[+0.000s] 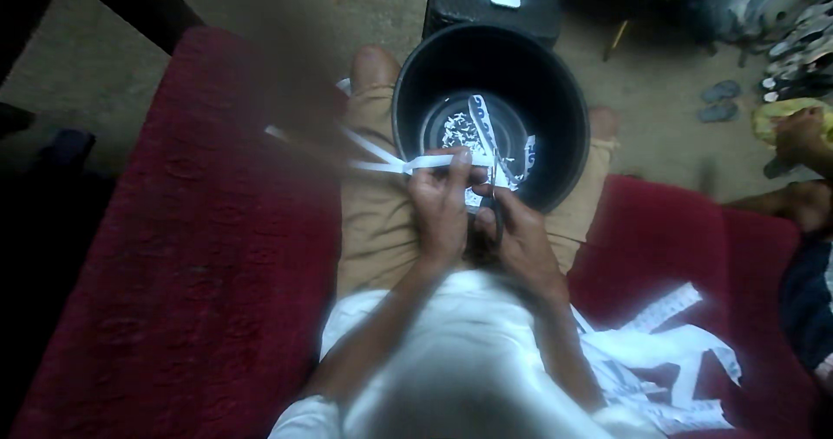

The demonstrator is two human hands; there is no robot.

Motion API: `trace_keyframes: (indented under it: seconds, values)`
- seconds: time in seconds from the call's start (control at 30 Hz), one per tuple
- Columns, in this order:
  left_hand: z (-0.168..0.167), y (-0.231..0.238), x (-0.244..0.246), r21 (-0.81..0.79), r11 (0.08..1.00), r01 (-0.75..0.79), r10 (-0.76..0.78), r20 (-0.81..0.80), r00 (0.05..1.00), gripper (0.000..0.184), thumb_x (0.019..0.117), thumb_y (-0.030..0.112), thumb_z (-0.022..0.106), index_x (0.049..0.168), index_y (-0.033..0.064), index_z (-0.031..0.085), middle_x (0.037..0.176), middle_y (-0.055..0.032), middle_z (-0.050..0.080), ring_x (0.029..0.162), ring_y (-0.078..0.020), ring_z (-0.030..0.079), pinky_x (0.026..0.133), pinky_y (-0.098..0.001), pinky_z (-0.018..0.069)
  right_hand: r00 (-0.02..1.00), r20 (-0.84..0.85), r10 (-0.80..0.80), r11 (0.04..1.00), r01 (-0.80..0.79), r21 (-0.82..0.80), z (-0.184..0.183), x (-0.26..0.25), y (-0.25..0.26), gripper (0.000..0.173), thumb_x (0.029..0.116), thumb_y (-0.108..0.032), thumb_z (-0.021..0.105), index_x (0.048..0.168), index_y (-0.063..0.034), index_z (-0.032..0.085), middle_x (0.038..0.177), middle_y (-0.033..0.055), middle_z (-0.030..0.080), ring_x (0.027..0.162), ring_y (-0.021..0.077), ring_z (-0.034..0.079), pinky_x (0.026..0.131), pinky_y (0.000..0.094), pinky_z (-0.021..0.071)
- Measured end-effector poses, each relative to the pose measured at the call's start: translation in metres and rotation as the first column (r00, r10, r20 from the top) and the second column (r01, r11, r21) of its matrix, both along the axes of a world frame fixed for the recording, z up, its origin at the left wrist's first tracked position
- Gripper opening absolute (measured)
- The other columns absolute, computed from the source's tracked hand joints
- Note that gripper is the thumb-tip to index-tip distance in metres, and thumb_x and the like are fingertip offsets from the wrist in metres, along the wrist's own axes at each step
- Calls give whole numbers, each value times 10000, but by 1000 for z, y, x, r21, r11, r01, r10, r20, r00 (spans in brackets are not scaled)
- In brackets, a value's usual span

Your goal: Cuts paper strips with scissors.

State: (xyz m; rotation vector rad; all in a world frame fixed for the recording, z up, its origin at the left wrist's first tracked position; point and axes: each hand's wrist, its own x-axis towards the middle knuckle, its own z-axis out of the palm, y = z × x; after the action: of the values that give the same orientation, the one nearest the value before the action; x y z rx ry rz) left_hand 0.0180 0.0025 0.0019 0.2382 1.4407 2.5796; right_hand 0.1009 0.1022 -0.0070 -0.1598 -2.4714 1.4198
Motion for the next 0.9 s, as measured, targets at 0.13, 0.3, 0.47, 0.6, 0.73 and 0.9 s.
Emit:
trace_keyframes:
  seconds: [0.13, 0.3, 0.47, 0.6, 0.73, 0.9]
  values:
    - [-1, 0, 1, -9, 1000, -6, 6, -6, 1000, 135, 1045, 129, 596, 1167, 72, 611, 981, -33, 705, 823, -115, 713, 771, -264, 616, 1000, 9, -7, 1000, 8, -19, 0, -1, -1, 338, 1053, -288, 543, 1309, -78, 609, 723, 1, 591, 534, 80, 527, 468, 247, 477]
    - [-2, 1, 0, -14, 1000, -7, 7, -28, 1000, 137, 1048, 133, 592, 1170, 70, 599, 965, -43, 716, 821, -121, 720, 750, -256, 615, 1000, 15, -11, 999, 12, -35, -2, -2, -1, 326, 1056, -289, 539, 1297, -83, 616, 710, 10, 588, 514, 94, 524, 446, 264, 473]
    - [-3, 1, 0, -33, 999, -7, 6, -31, 1000, 146, 1054, 145, 584, 1180, 73, 599, 964, -42, 715, 815, -117, 716, 739, -248, 612, 999, 31, -15, 995, 18, -97, -4, -2, 0, 304, 1053, -290, 558, 1287, -111, 631, 718, 20, 594, 500, 102, 522, 439, 262, 477]
    - [-3, 1, -2, -40, 999, -15, 14, -30, 999, 141, 1057, 154, 580, 1171, 75, 604, 981, -37, 708, 814, -123, 716, 760, -265, 618, 996, 89, -24, 993, 34, -117, -1, 2, 0, 303, 1054, -284, 552, 1304, -130, 627, 739, 22, 601, 525, 107, 539, 459, 271, 491]
    - [-3, 0, -3, -35, 999, -14, 13, -31, 999, 144, 1056, 160, 583, 1171, 76, 602, 977, -41, 713, 816, -131, 720, 763, -272, 619, 995, 94, 38, 994, -28, -104, -1, 6, 2, 401, 1052, -367, 532, 1351, -108, 596, 767, 4, 622, 562, 86, 559, 482, 256, 499]
    - [-2, 1, -1, -43, 999, -13, 12, -30, 999, 150, 1050, 155, 596, 1179, 81, 606, 980, -29, 708, 808, -116, 716, 748, -261, 621, 995, 94, 28, 999, -25, -31, 1, 2, 0, 384, 1056, -363, 523, 1334, -111, 600, 743, 4, 608, 548, 88, 550, 487, 266, 497]
